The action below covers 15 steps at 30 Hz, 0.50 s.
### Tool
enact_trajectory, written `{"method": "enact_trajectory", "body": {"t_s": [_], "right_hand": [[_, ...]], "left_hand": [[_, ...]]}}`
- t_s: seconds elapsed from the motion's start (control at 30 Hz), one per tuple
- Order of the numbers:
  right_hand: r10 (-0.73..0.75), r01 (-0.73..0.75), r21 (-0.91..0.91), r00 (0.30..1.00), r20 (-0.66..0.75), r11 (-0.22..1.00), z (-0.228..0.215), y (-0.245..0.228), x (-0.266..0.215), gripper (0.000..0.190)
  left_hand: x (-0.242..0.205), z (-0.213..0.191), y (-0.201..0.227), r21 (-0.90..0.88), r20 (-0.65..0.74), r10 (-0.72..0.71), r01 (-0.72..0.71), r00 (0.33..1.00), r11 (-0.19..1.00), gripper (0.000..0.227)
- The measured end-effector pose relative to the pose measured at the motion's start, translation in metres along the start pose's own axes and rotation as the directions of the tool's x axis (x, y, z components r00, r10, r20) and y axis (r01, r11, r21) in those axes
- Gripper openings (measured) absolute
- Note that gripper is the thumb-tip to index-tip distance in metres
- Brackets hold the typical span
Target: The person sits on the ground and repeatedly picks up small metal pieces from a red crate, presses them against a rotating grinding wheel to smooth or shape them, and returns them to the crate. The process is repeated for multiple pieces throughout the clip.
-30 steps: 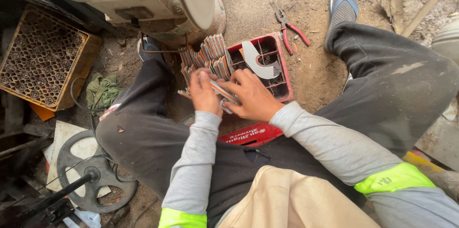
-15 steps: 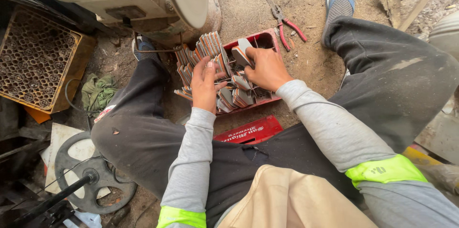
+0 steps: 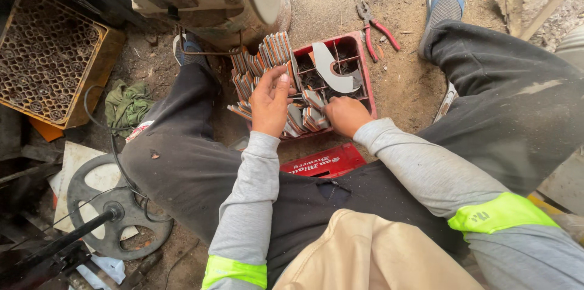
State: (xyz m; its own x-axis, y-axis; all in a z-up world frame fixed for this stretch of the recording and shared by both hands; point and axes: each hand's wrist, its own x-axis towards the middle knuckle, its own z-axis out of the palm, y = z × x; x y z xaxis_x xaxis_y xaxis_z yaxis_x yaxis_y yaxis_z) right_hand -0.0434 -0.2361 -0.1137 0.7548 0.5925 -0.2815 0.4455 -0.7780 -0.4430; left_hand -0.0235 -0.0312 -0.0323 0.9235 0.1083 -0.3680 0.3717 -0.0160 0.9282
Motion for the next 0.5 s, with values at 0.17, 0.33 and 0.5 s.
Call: {"method": "enact_trajectory", "body": {"t_s": [0.17,0.33,0.5], "right_hand": [[-0.060,0.079,-0.217,0.994,0.095,0.973,0.013,0.004,-0.005,0.012],[-0.174,0.198,-0.155,0.972,0.158,0.968,0.042,0.021,-0.012,0.017],[-0.100,0.106,-0.028,0.981,0.168,0.994,0.058,0.017,-0.012,0.024]], "left_hand": [[-0.003,0.005,0.009,0.184,0.001,0.174,-0.172,0.985,0.968,0.034],[-0.012,0.011,0.019,0.342,0.060,0.171,-0.181,0.984,0.922,0.032],[-0.015,0.014,0.017,0.464,0.162,0.251,-0.298,0.955,0.834,0.032]]}}
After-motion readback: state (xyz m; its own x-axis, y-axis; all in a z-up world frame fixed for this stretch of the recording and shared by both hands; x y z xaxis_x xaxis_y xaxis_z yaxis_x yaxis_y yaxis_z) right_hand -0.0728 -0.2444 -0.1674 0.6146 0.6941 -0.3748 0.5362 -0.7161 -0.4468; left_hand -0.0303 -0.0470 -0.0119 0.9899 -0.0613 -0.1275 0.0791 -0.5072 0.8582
